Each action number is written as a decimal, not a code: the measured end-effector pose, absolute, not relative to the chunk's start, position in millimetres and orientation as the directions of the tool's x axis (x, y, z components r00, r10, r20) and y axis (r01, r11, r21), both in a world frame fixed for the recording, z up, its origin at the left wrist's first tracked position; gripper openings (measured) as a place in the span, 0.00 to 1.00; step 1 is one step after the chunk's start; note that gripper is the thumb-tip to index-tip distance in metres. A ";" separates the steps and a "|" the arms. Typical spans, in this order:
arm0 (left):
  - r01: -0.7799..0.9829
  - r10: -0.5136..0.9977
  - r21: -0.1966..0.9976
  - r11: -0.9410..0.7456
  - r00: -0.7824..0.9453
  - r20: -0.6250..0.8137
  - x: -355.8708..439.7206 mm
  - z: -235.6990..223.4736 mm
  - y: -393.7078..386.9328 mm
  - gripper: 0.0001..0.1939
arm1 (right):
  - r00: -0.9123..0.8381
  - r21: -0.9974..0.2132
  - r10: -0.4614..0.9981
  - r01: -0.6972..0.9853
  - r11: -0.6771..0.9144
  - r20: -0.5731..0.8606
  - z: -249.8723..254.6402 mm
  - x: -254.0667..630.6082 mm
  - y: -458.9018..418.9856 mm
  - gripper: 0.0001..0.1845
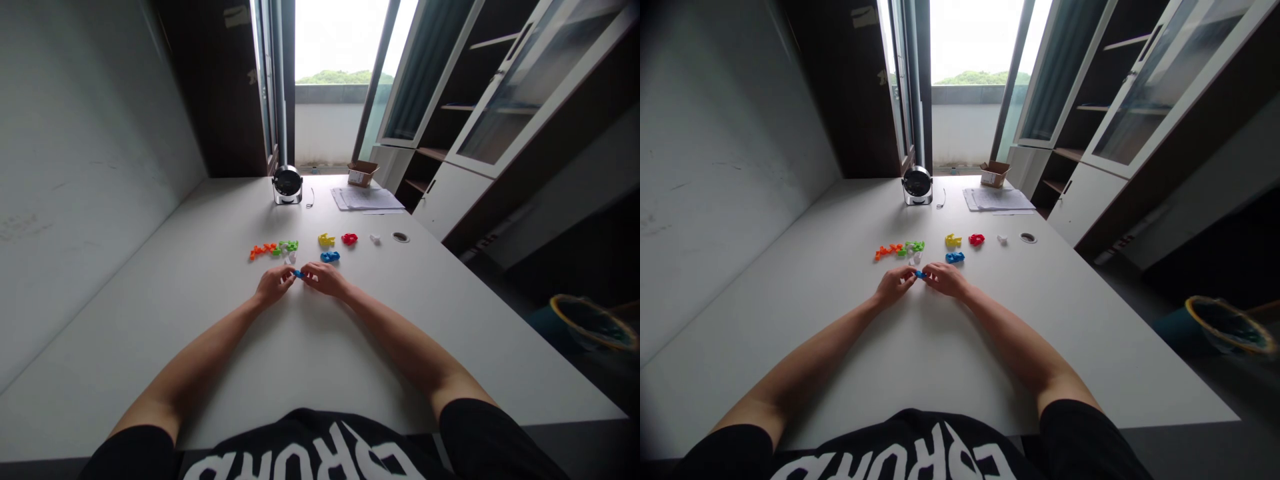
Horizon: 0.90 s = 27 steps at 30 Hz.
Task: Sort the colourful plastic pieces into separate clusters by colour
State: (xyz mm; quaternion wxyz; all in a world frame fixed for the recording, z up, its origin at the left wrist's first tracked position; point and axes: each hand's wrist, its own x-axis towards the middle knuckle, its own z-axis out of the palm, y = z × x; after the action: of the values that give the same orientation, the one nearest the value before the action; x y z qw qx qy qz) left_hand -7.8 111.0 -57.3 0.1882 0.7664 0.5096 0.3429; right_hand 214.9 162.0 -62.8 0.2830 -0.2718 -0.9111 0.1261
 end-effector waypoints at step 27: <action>0.728 0.927 0.575 -0.373 0.269 0.261 -9.4 -63.3 116.2 0.10 | -0.532 -0.161 0.837 0.821 0.547 0.131 -46.3 279.5 207.0 0.06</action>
State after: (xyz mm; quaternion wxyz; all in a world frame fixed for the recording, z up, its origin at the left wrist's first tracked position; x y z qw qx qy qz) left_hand -9.4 116.2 -63.3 0.1736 0.7774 0.5322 0.2869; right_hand 279.5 207.0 -46.3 0.0966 -0.4741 -0.8743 0.0396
